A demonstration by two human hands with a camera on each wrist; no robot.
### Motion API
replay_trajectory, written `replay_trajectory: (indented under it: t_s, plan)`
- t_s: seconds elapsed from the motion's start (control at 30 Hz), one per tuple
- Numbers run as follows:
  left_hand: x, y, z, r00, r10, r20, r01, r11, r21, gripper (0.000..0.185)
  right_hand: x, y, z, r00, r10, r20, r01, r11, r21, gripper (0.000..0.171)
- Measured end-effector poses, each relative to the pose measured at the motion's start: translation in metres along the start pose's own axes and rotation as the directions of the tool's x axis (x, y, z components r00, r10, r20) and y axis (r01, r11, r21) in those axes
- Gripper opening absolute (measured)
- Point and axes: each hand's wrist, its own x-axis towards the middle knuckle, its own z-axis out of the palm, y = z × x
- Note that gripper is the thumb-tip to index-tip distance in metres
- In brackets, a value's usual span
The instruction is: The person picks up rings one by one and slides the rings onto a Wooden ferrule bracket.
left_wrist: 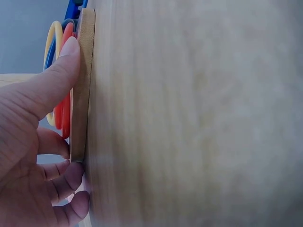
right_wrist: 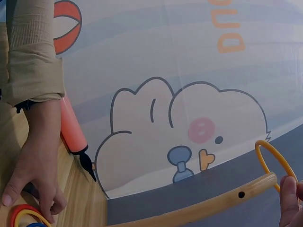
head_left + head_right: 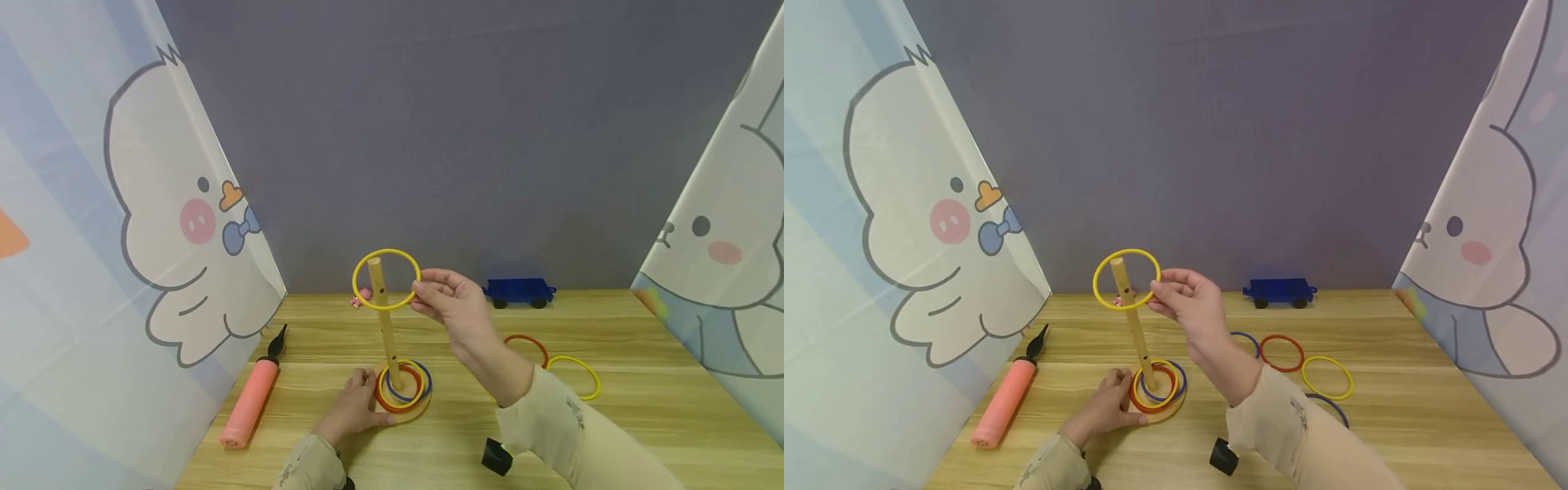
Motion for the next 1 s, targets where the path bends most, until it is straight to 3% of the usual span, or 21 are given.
replay_trajectory:
  t_s: [0.33, 1.0]
  plan:
    - [0.001, -0.002, 0.002, 1.000, -0.014, 0.011, 0.014, 1.000, -0.003, 0.110, 0.005, 0.020, 0.001, 0.998, 0.058, -0.040, -0.058, 0.998, -0.019, 0.029]
    - [0.000, 0.000, -0.001, 1.000, 0.011, -0.010, -0.011, 1.000, 0.005, 0.111, 0.005, 0.094, -0.047, 0.969, 0.203, -0.137, -0.222, 0.965, -0.140, 0.026]
